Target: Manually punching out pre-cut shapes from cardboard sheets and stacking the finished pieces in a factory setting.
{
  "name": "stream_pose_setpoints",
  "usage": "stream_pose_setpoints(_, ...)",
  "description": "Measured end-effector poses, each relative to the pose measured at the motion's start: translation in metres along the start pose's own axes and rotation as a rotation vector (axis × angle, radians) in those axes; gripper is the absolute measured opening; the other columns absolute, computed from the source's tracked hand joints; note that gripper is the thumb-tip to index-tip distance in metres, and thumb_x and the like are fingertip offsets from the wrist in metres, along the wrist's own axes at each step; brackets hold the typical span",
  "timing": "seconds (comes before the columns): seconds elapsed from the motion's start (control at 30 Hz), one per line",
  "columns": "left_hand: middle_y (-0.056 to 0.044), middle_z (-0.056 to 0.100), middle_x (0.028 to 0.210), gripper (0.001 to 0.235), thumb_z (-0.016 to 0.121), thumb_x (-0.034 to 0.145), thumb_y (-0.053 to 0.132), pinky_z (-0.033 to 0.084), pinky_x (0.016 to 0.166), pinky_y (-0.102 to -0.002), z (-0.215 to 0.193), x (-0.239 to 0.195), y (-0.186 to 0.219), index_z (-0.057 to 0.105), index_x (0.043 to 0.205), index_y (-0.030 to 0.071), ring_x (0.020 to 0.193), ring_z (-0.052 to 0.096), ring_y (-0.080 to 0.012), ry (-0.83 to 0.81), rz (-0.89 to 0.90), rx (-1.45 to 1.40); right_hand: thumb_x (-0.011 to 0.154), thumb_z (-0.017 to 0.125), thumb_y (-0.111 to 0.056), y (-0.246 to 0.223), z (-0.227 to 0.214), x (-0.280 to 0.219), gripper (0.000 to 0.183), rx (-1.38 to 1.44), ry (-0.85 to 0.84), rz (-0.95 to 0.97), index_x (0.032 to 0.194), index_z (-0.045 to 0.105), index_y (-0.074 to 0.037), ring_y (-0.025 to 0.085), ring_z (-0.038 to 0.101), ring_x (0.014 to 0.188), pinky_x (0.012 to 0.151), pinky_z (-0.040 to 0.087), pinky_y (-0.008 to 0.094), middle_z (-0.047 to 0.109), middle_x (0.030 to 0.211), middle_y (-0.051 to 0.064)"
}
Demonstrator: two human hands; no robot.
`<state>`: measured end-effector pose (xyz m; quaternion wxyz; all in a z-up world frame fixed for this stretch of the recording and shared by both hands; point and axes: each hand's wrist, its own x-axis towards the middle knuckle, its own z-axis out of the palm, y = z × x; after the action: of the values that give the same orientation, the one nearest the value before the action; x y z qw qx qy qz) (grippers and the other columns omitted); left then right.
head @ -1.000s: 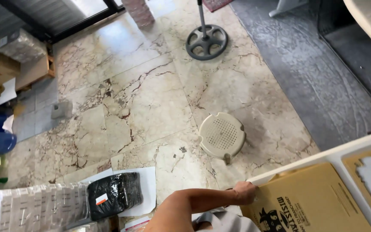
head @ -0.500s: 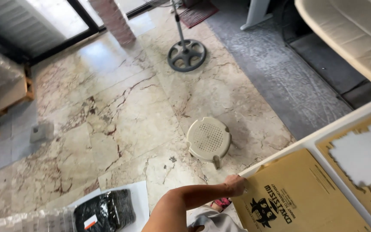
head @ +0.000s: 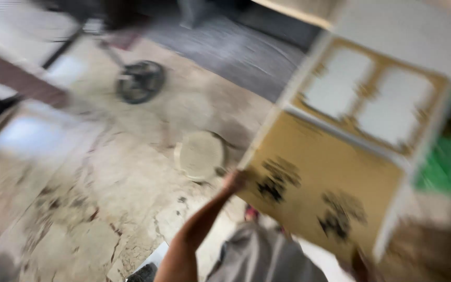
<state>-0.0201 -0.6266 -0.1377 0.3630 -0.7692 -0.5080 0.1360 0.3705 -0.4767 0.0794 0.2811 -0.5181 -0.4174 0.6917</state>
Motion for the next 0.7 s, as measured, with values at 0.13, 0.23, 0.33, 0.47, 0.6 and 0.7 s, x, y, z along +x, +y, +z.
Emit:
stream_pose_setpoints(0.13, -0.018, 0.067, 0.108, 0.043, 0.038, 0.097, 0.024, 0.058, 0.085, -0.049, -0.043, 0.006, -0.028, 0.058, 0.132, 0.008, 0.099, 0.069, -0.034, -0.264, -0.558, -0.762, 0.096, 0.076, -0.02, 0.094, -0.081, -0.138, 0.048, 0.187, 0.318, 0.172, 0.131, 0.058, 0.009, 0.051, 0.066, 0.104, 0.073, 0.062, 0.063, 0.06, 0.131, 0.032)
stream_pose_setpoints(0.23, -0.02, 0.064, 0.134, 0.058, 0.055, 0.097, 0.042, 0.056, 0.094, -0.055, -0.087, 0.03, -0.061, 0.05, 0.151, 0.023, 0.118, 0.066, -0.0381, -0.874, -0.958, -1.458, 0.096, 0.076, -0.017, 0.135, -0.103, -0.18, 0.049, 0.321, 0.468, 0.186, 0.131, 0.057, 0.011, 0.051, 0.066, 0.104, 0.072, 0.063, 0.064, 0.059, 0.132, 0.033)
stream_pose_setpoints(0.33, -0.014, 0.062, 0.14, 0.059, 0.058, 0.096, 0.044, 0.055, 0.093, -0.055, -0.117, 0.024, -0.072, 0.049, 0.152, 0.027, 0.119, 0.065, -0.0363, -0.894, -1.031, -1.412, 0.095, 0.079, -0.02, 0.153, -0.104, -0.173, 0.051, 0.395, 0.518, 0.18, 0.131, 0.058, 0.01, 0.054, 0.067, 0.096, 0.066, 0.063, 0.066, 0.061, 0.125, 0.034)
stream_pose_setpoints(0.47, -0.003, 0.069, 0.131, 0.05, 0.061, 0.096, 0.044, 0.054, 0.094, -0.051, -0.113, 0.03, -0.07, 0.056, 0.144, 0.036, 0.12, 0.065, -0.0324, -0.896, -1.014, -1.344, 0.092, 0.083, -0.032, 0.107, -0.09, -0.174, 0.046, 0.2, 0.482, 0.159, 0.121, 0.069, 0.0, 0.043, 0.074, 0.085, 0.064, 0.066, 0.055, 0.071, 0.107, 0.027)
stream_pose_setpoints(0.6, -0.006, 0.07, 0.129, 0.049, 0.063, 0.095, 0.037, 0.053, 0.094, -0.053, -0.108, 0.013, -0.072, 0.058, 0.143, 0.036, 0.118, 0.065, -0.0349, -0.913, -1.002, -1.373, 0.095, 0.077, -0.02, 0.159, -0.098, -0.181, 0.039, 0.434, 0.512, 0.166, 0.124, 0.064, 0.003, 0.046, 0.072, 0.093, 0.065, 0.066, 0.058, 0.07, 0.111, 0.027)
stream_pose_setpoints(0.7, -0.001, 0.073, 0.121, 0.04, 0.065, 0.092, 0.039, 0.055, 0.091, -0.049, -0.102, 0.012, -0.073, 0.065, 0.131, 0.042, 0.113, 0.068, -0.0311, -0.873, -1.013, -1.396, 0.092, 0.085, -0.035, 0.194, -0.109, -0.169, 0.068, 0.449, 0.49, 0.211, 0.138, 0.055, 0.005, 0.058, 0.066, 0.099, 0.071, 0.062, 0.067, 0.061, 0.125, 0.036)
